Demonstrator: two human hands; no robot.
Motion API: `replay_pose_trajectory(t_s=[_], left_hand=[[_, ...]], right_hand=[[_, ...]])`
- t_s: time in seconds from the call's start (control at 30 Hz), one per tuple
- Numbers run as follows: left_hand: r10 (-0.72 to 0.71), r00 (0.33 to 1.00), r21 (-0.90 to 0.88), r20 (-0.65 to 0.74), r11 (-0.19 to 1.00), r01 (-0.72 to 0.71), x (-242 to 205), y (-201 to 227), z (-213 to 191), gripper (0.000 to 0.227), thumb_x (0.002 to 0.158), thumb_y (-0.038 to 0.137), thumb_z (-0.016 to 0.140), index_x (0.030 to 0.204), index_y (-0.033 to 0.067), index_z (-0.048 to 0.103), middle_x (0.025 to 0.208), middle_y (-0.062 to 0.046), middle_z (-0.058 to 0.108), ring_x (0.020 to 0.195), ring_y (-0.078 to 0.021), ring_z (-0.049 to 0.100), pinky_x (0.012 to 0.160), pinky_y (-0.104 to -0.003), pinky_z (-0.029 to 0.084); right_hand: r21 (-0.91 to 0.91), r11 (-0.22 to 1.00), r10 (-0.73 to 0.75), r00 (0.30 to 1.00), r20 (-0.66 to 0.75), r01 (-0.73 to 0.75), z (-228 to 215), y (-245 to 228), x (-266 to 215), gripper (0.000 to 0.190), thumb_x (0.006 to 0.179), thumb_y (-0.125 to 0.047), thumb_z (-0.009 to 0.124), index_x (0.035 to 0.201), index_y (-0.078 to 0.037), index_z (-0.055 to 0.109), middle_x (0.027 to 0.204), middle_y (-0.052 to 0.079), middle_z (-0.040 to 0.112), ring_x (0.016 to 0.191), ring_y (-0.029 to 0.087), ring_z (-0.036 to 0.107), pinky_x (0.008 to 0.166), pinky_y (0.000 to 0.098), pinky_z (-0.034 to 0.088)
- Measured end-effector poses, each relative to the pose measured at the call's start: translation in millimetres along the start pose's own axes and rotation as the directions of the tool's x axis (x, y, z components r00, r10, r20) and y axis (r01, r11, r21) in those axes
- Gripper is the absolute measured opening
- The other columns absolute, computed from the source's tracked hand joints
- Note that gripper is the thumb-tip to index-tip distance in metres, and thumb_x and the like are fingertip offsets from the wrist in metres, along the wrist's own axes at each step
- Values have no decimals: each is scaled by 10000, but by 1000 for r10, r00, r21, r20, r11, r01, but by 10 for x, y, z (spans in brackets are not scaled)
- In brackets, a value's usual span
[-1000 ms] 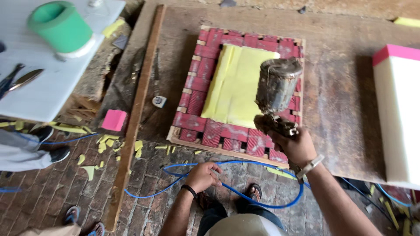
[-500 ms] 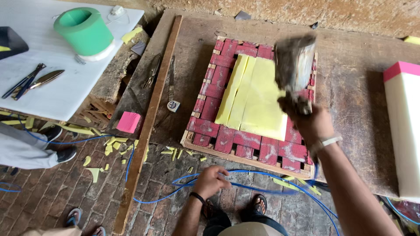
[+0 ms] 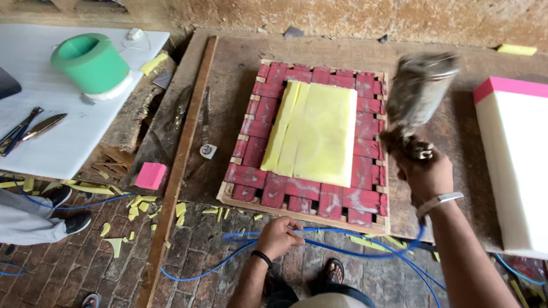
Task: The person applies pink tape to the edges of a white board, trims the excess with a knife, and then uses a spray gun to apply a light-colored coating to the board's surface. The board is flipped and repositioned during the process.
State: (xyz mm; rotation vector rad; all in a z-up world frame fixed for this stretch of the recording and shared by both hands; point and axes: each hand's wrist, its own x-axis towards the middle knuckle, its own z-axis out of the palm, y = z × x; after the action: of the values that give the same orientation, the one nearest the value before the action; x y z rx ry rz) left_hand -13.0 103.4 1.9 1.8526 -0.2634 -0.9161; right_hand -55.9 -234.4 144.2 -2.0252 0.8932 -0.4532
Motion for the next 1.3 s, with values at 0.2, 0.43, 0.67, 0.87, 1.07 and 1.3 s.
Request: replay_pose_trajectory(t_s=[0.2,0.43,0.67,0.87,1.07,1.3], left_hand=[[-24,998,166,53,986,15,41,174,342,300,749,68,872,1017,69,737,835,-89,787,780,-161,766,696,-320,591],[5,994,69,-107,998,3,116,113,524,278,755,31,857,1006,46,740,805,-91,793,758,-171,774,662,-321,594],[-81,987,-31,-138,997,77,144,140,941,260,771,41,849,1001,54,728,804,-97,791,755,-168,768,632,-333,585],[-30,992,72,-126,997,39,21,224,1230,303,717,67,888,986,75,748,787,-61,803,742,-139,773,667,-294,592],[14,995,161,-101,987,2,-85,169,1550,338,687,94,893,993,104,748,771,-61,787,725,-119,748,673,-283,564],[84,996,177,27,980,-87,84,260,2394,342,667,112,910,971,118,753,785,-48,816,730,-122,759,685,-282,560]], right_hand=[[-17,979,203,952,231,-205,-175,240,-165,281,893,-201,769,1118,-36,736,814,72,766,651,156,694,576,322,575],[327,938,-131,991,35,113,-283,143,312,334,902,-123,802,1189,20,709,863,45,715,667,116,649,556,285,535],[358,921,-186,981,60,153,-550,421,631,494,936,-104,772,1406,-32,638,841,69,705,646,119,643,559,279,527],[305,948,7,965,263,-90,-763,897,503,459,886,-80,763,1328,4,671,858,111,718,657,173,663,562,329,547],[606,792,-83,970,227,-74,-1086,1475,227,523,863,-80,728,1367,-38,594,1021,48,758,835,143,738,707,281,594],[526,850,67,987,-144,19,-2278,2404,194,281,976,-80,721,1215,58,667,975,122,727,801,209,707,710,336,602]])
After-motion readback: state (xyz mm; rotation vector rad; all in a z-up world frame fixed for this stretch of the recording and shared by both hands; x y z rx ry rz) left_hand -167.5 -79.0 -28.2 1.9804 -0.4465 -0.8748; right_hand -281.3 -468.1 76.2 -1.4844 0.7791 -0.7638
